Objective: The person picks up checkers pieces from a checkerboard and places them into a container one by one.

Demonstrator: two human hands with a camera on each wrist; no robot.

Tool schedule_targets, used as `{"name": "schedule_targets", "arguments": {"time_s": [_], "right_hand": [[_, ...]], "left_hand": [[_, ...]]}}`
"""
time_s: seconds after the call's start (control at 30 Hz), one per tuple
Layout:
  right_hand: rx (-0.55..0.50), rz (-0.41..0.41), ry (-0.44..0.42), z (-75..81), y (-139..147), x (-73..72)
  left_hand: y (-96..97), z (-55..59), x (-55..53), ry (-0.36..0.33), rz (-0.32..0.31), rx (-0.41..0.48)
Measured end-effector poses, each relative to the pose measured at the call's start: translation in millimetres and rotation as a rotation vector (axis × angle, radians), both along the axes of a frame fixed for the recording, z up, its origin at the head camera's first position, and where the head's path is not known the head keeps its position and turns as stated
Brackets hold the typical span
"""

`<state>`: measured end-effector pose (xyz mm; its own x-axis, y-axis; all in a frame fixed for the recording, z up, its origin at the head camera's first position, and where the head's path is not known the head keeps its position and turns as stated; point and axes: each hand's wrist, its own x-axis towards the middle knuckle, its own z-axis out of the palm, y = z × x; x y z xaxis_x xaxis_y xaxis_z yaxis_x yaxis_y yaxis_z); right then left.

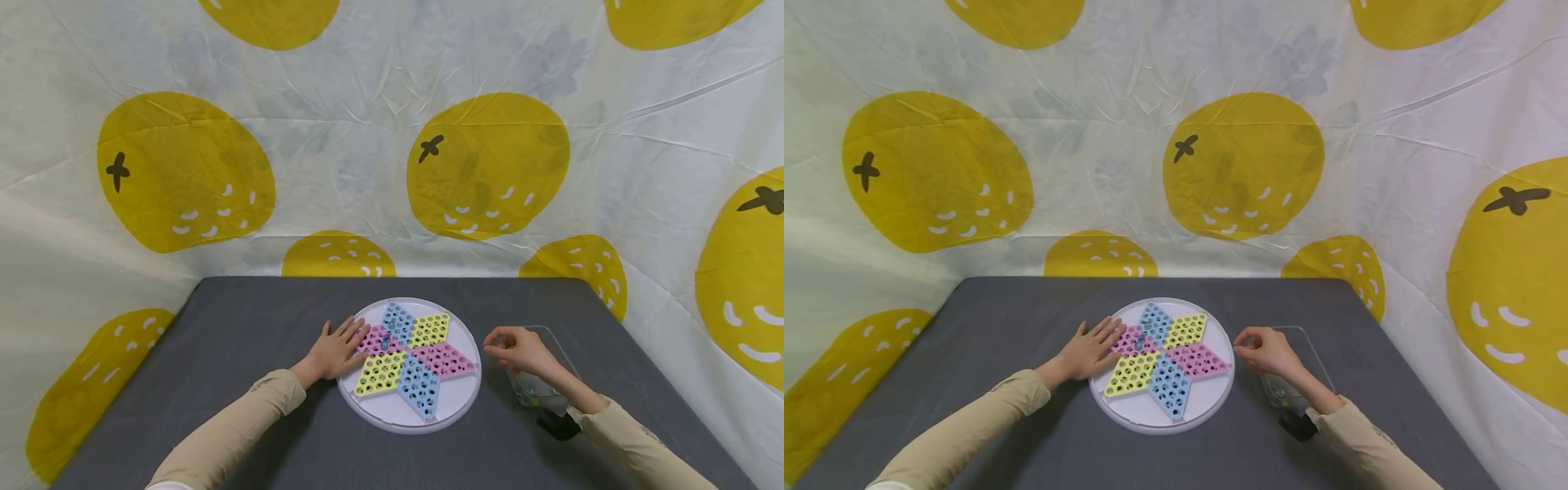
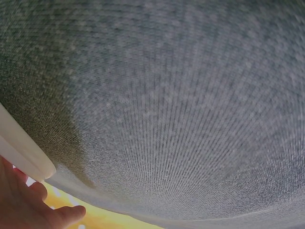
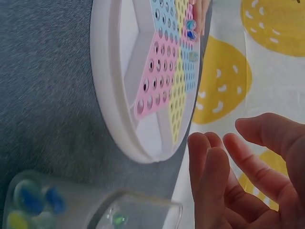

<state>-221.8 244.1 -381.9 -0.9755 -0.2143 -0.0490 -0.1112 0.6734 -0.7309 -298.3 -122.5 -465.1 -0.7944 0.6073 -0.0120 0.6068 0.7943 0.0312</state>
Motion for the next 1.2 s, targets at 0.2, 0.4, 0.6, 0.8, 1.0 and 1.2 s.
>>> {"name": "schedule_targets", "arguments": {"time_s": [0.2, 0.4, 0.6, 0.8, 1.0, 1.2], "right_hand": [[-0.008, 0.004, -0.019, -4.7, -13.9, -11.2], [-0.009, -0.004, -0.061, -5.7, -29.2, -23.9], [-0.010, 0.011, -0.059, -9.0, -45.8, -33.8], [-0.044, 0.061, -0.050, -14.0, -57.2, -40.0], [-0.016, 0.074, -0.026, -19.0, -69.2, -43.9], [-0.012, 0.102, 0.007, -25.9, -78.2, -47.0]], "left_hand": [[0.7, 1.8, 0.1, 0.001, 0.004, -0.019], [0.2, 1.0, -0.8, 0.006, 0.008, -0.019], [-0.1, 0.9, -0.2, 0.004, 0.008, -0.020], [0.5, 1.9, 0.0, 0.010, 0.009, -0.033], [0.2, 0.2, -0.9, 0.013, 0.005, -0.023], [0.2, -2.0, -2.7, 0.012, 0.006, -0.018]]}}
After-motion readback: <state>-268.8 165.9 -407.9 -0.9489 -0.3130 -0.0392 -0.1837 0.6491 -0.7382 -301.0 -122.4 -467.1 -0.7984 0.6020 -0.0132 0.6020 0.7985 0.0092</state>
